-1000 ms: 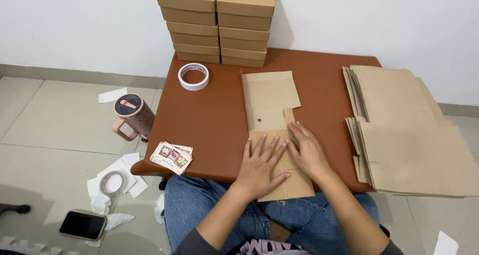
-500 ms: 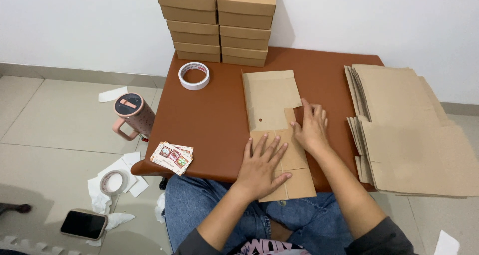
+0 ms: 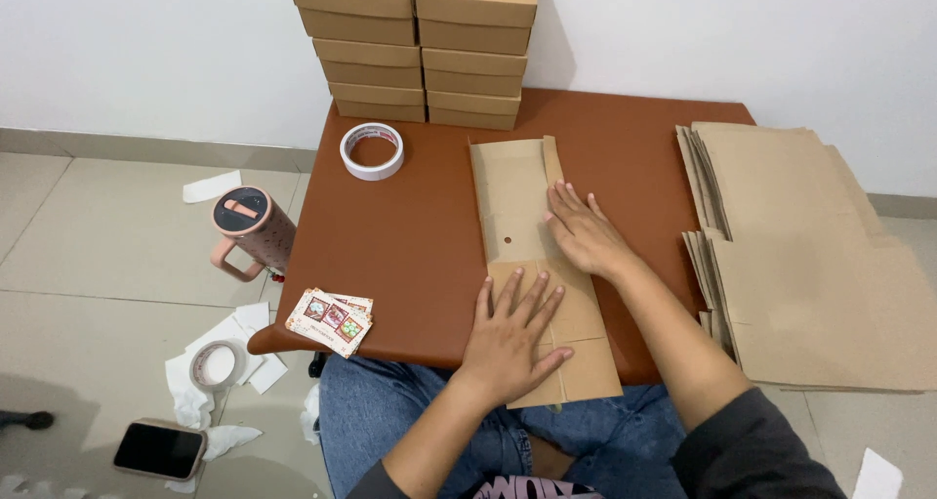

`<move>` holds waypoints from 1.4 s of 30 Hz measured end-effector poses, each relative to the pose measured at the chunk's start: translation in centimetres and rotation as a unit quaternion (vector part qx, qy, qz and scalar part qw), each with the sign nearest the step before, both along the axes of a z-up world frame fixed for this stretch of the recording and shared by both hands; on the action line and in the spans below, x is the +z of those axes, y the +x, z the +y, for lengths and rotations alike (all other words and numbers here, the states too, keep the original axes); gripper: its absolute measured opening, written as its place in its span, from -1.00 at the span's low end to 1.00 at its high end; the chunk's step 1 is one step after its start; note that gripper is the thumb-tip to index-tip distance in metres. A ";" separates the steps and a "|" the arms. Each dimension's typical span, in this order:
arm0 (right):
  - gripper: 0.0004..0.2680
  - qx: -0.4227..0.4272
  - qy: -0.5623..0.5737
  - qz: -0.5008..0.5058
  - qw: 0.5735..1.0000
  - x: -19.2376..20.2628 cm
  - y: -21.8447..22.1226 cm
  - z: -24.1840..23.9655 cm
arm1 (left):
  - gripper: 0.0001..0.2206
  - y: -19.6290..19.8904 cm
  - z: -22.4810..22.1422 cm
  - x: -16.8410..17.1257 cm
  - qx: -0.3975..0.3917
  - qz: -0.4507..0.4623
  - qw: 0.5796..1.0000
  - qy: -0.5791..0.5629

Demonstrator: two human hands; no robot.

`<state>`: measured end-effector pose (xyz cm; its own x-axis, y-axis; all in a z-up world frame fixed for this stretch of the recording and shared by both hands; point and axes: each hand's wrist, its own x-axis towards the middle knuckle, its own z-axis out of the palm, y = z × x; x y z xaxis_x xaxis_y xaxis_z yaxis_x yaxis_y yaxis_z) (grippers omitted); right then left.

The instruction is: Assembling cardboard boxes by folding flat sheets, applying adhesive labels, and stacking them.

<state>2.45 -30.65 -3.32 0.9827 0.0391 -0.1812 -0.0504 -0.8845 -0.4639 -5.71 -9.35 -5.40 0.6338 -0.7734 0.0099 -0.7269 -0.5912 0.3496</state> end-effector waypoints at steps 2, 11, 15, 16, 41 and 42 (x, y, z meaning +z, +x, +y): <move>-0.50 -0.003 -0.036 -0.010 0.999 -2.2 2.2 -0.6 | -0.29 -0.2 -0.3 -1.8 0.009 -0.048 0.997 -0.057; -0.44 -0.031 -0.106 -0.046 0.993 -3.9 9.0 -0.5 | -0.31 -0.2 -0.2 -2.1 0.013 -0.076 0.990 -0.120; -0.43 -0.047 -0.093 -0.027 0.994 -3.5 10.3 -0.5 | -0.30 -0.3 -0.3 -2.1 0.017 -0.091 0.989 -0.115; -0.43 -0.046 -0.090 -0.029 0.994 -2.8 10.2 -1.2 | -0.30 -0.3 -0.3 -2.1 0.018 -0.093 0.989 -0.112; -0.91 -0.157 -0.149 -0.304 0.928 -0.8 -18.9 -3.5 | -0.86 6.0 3.5 4.8 0.037 0.067 0.985 -0.156; -0.92 -0.159 -0.142 -0.293 0.932 -0.3 -17.8 -4.5 | -0.89 5.6 3.5 4.5 0.050 0.070 0.981 -0.171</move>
